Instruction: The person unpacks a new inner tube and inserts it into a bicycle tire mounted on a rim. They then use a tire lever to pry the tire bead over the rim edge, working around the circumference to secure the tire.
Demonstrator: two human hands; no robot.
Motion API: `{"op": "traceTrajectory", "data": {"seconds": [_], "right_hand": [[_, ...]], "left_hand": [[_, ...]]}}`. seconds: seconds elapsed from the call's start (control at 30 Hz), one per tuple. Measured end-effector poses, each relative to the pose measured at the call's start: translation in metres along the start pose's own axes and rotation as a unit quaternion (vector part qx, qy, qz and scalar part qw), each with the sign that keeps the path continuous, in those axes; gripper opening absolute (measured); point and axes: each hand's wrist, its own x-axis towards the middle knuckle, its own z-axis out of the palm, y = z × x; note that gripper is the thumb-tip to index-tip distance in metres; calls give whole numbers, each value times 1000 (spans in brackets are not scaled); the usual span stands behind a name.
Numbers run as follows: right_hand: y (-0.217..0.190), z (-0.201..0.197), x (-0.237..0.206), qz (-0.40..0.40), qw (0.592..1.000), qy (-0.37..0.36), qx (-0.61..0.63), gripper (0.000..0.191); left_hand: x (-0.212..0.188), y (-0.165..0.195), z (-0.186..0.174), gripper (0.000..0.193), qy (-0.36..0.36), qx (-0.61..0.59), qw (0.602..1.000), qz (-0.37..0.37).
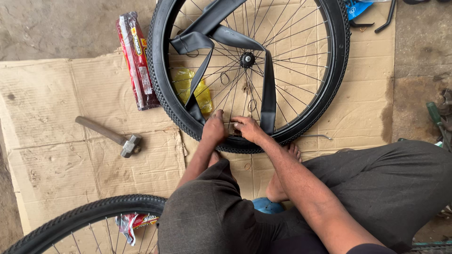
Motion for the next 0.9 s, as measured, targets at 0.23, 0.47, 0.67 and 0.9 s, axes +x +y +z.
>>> {"op": "traceTrajectory", "data": {"seconds": [0.23, 0.47, 0.67, 0.9], "right_hand": [[4, 9, 8, -87, 993, 12, -77, 38], [-1, 12, 8, 124, 986, -41, 106, 40], [0, 9, 11, -16, 994, 34, -100, 33], [4, 11, 10, -56, 989, 40, -134, 29]], "left_hand": [[-3, -4, -1, 69, 22, -23, 999, 37], [0, -4, -3, 76, 82, -35, 993, 71], [1, -2, -9, 73, 54, 25, 997, 41], [2, -4, -2, 68, 33, -5, 999, 33]]}}
